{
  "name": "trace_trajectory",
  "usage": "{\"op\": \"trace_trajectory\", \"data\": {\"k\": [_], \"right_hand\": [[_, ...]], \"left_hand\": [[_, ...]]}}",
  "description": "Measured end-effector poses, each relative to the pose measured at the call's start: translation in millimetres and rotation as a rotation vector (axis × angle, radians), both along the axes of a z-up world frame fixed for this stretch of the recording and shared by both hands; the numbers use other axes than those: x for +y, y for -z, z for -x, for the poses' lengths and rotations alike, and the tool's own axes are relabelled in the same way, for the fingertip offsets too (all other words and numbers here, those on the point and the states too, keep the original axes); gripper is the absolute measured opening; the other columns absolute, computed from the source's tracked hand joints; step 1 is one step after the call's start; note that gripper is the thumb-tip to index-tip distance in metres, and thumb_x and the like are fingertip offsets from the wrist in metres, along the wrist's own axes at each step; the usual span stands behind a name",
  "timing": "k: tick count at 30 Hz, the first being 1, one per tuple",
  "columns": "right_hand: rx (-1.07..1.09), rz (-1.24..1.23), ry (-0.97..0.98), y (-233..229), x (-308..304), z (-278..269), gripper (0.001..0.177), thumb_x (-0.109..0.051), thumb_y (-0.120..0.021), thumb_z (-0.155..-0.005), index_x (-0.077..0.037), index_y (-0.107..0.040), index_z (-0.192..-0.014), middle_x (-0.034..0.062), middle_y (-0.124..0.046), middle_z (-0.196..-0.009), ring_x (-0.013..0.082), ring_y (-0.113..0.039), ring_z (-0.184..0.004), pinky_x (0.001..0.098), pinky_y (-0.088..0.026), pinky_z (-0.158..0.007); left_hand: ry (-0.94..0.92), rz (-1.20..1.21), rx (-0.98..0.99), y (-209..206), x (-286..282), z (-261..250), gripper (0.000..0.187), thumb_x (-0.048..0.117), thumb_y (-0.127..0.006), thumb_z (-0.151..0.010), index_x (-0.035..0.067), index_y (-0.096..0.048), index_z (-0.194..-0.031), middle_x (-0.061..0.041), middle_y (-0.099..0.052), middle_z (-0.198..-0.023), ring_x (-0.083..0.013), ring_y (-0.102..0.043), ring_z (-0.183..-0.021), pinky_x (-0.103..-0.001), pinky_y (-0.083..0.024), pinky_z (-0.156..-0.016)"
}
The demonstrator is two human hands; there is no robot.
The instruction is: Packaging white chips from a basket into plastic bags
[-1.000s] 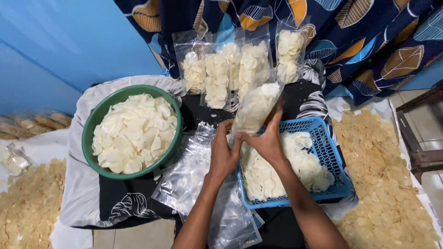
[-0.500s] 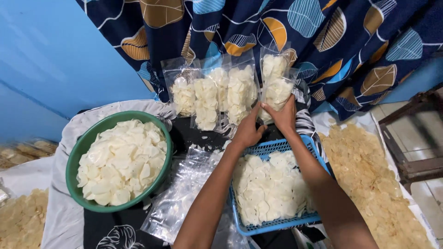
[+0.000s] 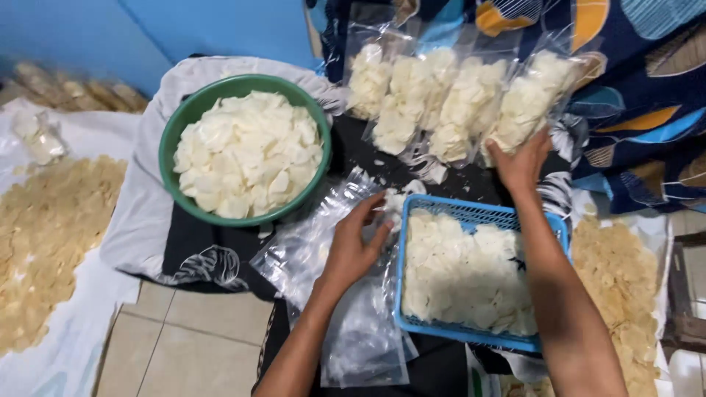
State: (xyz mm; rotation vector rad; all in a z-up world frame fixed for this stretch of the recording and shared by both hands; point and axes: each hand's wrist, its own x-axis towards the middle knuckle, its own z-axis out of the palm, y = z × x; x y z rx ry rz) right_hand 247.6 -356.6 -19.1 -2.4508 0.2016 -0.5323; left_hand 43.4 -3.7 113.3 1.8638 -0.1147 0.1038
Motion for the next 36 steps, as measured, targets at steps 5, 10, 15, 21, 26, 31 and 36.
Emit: {"op": "trace_trajectory", "data": {"k": [5, 10, 15, 21, 26, 31, 36], "right_hand": [[-0.205, 0.131, -0.208, -61, 54, 96, 0.078, -0.016, -0.081, -0.097, 0.019, -0.031, -0.146, 0.0404, -0.039, -0.141, 0.0548, -0.043, -0.129, 0.0562, -0.036, -0.112], [-0.151, 0.147, -0.723, -131, 175, 253, 0.056, -0.015, -0.077, -0.087, 0.009, -0.057, -0.133, 0.0278, -0.064, -0.130, 0.0383, -0.063, -0.121, 0.0463, -0.054, -0.104], [0.170, 0.542, -1.198, -23, 222, 371, 0.067, -0.012, -0.059, -0.080, 0.011, -0.046, -0.141, 0.0365, -0.040, -0.149, 0.0513, -0.037, -0.139, 0.0539, -0.035, -0.109], [0.284, 0.492, -1.117, -20, 214, 352, 0.081, -0.035, -0.070, -0.089, 0.010, -0.038, -0.149, 0.0299, -0.029, -0.162, 0.0410, -0.026, -0.151, 0.0522, -0.027, -0.115], [0.236, 0.476, -1.022, -26, 233, 334, 0.075, -0.033, -0.059, -0.098, 0.010, -0.032, -0.154, 0.0274, -0.026, -0.165, 0.0374, -0.023, -0.155, 0.0530, -0.024, -0.119], [0.162, 0.380, -0.888, -23, 250, 314, 0.072, -0.022, -0.064, -0.091, 0.010, -0.038, -0.150, 0.0264, -0.030, -0.165, 0.0377, -0.027, -0.154, 0.0525, -0.027, -0.120], [0.243, 0.325, -0.845, -34, 263, 310, 0.069, -0.019, -0.057, -0.098, 0.007, -0.031, -0.157, 0.0296, -0.026, -0.166, 0.0441, -0.027, -0.152, 0.0529, -0.031, -0.118]], "left_hand": [[-0.320, -0.240, 0.036, 34, 51, 85, 0.037, 0.013, -0.068, -0.088, 0.001, -0.065, -0.123, -0.012, -0.073, -0.108, -0.0217, -0.070, -0.082, -0.033, -0.057, -0.072], [-0.334, -0.528, 0.014, 49, 50, 128, 0.039, 0.020, -0.070, -0.089, 0.000, -0.065, -0.122, -0.011, -0.068, -0.107, -0.0271, -0.065, -0.094, -0.038, -0.052, -0.084], [-0.330, -0.597, 0.022, 63, 52, 122, 0.049, 0.019, -0.071, -0.088, -0.003, -0.057, -0.130, -0.017, -0.063, -0.100, -0.0328, -0.066, -0.078, -0.041, -0.055, -0.068], [-0.306, -0.444, 0.219, 57, 57, 113, 0.064, 0.018, -0.082, -0.079, 0.000, -0.048, -0.130, -0.007, -0.068, -0.075, -0.0254, -0.066, -0.054, -0.039, -0.053, -0.054], [-0.298, -0.541, 0.182, 72, 45, 111, 0.053, 0.012, -0.081, -0.077, 0.000, -0.054, -0.121, -0.012, -0.067, -0.087, -0.0302, -0.069, -0.074, -0.040, -0.054, -0.067], [-0.323, -0.581, 0.175, 70, 44, 99, 0.054, 0.013, -0.075, -0.082, -0.007, -0.048, -0.125, -0.026, -0.061, -0.105, -0.0424, -0.068, -0.083, -0.050, -0.057, -0.068], [-0.354, -0.396, 0.338, 69, 54, 91, 0.056, 0.013, -0.080, -0.080, 0.002, -0.050, -0.125, -0.017, -0.064, -0.101, -0.0463, -0.069, -0.092, -0.057, -0.055, -0.082]]}}
